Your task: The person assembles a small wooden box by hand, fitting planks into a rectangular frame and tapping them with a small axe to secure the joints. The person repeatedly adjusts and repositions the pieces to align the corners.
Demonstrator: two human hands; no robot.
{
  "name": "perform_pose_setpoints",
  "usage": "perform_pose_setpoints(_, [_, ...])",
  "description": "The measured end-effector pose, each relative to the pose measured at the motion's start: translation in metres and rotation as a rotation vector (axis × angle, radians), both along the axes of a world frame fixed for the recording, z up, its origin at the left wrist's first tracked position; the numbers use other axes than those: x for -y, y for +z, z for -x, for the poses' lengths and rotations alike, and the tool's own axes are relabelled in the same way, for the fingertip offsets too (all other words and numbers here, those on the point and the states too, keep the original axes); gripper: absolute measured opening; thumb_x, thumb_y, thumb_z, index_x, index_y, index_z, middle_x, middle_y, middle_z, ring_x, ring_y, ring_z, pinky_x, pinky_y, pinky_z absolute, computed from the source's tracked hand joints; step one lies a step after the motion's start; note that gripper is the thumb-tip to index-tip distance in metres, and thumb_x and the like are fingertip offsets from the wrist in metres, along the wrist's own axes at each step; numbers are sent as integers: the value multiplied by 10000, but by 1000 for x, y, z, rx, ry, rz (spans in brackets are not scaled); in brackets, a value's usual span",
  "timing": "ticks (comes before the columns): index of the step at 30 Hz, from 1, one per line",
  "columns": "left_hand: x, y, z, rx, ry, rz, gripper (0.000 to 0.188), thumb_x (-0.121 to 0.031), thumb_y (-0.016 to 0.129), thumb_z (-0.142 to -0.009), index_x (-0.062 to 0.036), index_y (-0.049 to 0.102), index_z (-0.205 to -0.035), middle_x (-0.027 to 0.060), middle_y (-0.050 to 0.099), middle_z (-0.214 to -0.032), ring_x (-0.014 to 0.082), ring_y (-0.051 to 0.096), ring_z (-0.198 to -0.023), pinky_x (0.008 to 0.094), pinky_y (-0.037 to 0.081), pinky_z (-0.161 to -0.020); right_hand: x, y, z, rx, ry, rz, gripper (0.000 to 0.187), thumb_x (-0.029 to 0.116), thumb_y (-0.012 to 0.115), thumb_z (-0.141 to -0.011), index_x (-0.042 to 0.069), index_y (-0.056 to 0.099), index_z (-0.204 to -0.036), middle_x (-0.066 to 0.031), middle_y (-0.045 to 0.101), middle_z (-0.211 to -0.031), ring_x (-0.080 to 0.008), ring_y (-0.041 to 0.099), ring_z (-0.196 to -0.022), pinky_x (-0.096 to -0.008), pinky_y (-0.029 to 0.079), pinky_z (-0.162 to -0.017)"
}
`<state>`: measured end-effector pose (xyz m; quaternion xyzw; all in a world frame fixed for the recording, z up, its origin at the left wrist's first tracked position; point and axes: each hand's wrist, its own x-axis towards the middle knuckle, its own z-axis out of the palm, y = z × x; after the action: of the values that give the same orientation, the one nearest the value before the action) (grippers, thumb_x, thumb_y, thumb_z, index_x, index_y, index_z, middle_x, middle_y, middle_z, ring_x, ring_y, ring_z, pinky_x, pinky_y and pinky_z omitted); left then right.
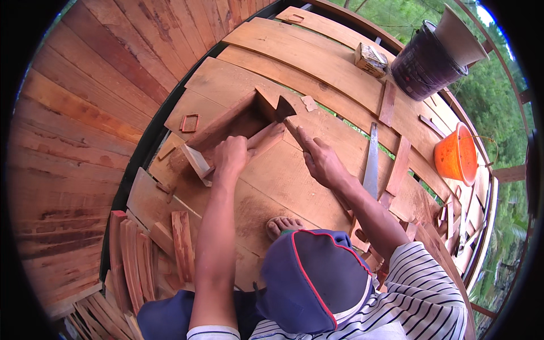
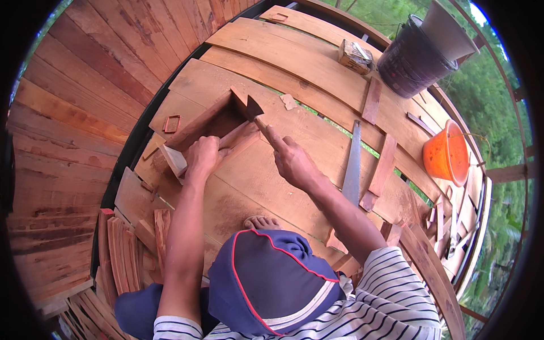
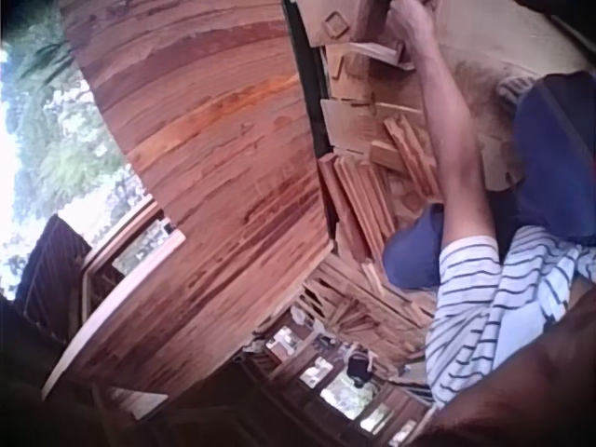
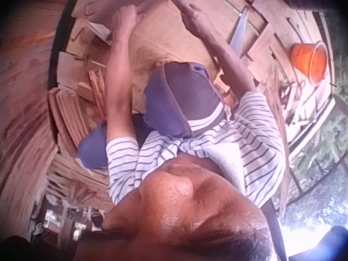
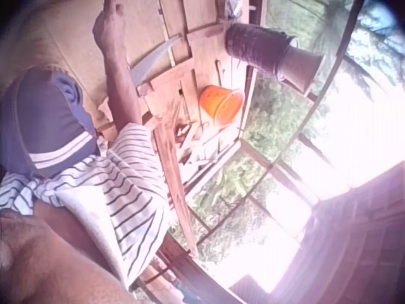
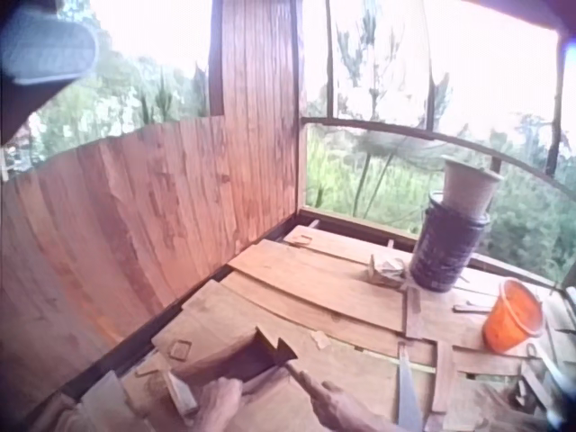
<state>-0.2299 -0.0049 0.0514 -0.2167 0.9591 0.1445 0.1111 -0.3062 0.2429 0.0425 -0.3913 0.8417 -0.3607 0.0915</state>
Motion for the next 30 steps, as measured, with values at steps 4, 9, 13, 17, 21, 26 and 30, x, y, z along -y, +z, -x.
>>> perform_pose_setpoints(4, [27, -20, -4, -110, -49, -269, 439, -447, 758, -886, -45, 770, -1062, 238, 747, -1025, 380, 717, -1057, 462, 559, -907, 10, 7, -7, -32, 90, 34, 685, 34, 561, -947, 64, 317, -1587, -258, 612, -981, -441, 637, -862, -508, 523, -793])
perform_pose_setpoints(9, [109, -22, -30, 162, 162, -832, 905, -773, 323, -991, -28, 576, -1438, 236, 667, -1311, 296, 655, -1159, 442, 507, -957, 31, 35, -42, -34, 280, 96, 724, 14, 577, -934, 81, 301, -1601, -236, 600, -975, -428, 634, -830, -505, 527, -750])
perform_pose_setpoints(13, [125, -25, -32, 185, 198, -1102, 727, -678, 477, -1004, -4, 668, -1197, 125, 704, -1078, 188, 632, -962, 376, 515, -798, 53, 41, -59, -46, 412, 51, 755, 17, 597, -931, 141, 299, -1614, -223, 588, -980, -434, 636, -829, -511, 533, -743])
perform_pose_setpoints(17, [137, -62, -23, 281, 394, -1344, 352, -302, 448, -1064, -42, 687, -1072, 154, 732, -1030, 281, 670, -862, 412, 541, -775, 72, 41, -81, -58, 451, 21, 753, 26, 599, -935, 149, 298, -1614, -227, 586, -992, -458, 637, -832, -535, 535, -732])
perform_pose_setpoints(21, [152, -89, -13, 348, 160, -1309, 403, -369, 577, -962, -6, 711, -1073, 150, 735, -929, 261, 710, -869, 353, 567, -779, 73, 37, -91, -65, 440, 3, 738, 24, 595, -933, 134, 314, -1607, -229, 592, -1014, -448, 647, -825, -519, 549, -714])
perform_pose_setpoints(26, [120, -72, 4, 509, -35, -1294, 718, -683, 601, -931, 11, 721, -1067, 120, 721, -852, 202, 712, -833, 336, 584, -754, 67, 23, -91, -37, 403, -96, 709, -20, 608, -923, 64, 357, -1580, -211, 601, -1001, -418, 640, -818, -480, 534, -718])
perform_pose_setpoints(30, [96, -69, -2, 402, -28, -1300, 749, -737, 687, -834, -45, 704, -1119, 115, 681, -771, 224, 697, -614, 358, 610, -577, 69, 35, -96, -47, 379, -32, 711, -7, 615, -925, 85, 361, -1583, -209, 597, -997, -408, 644, -809, -476, 538, -702])
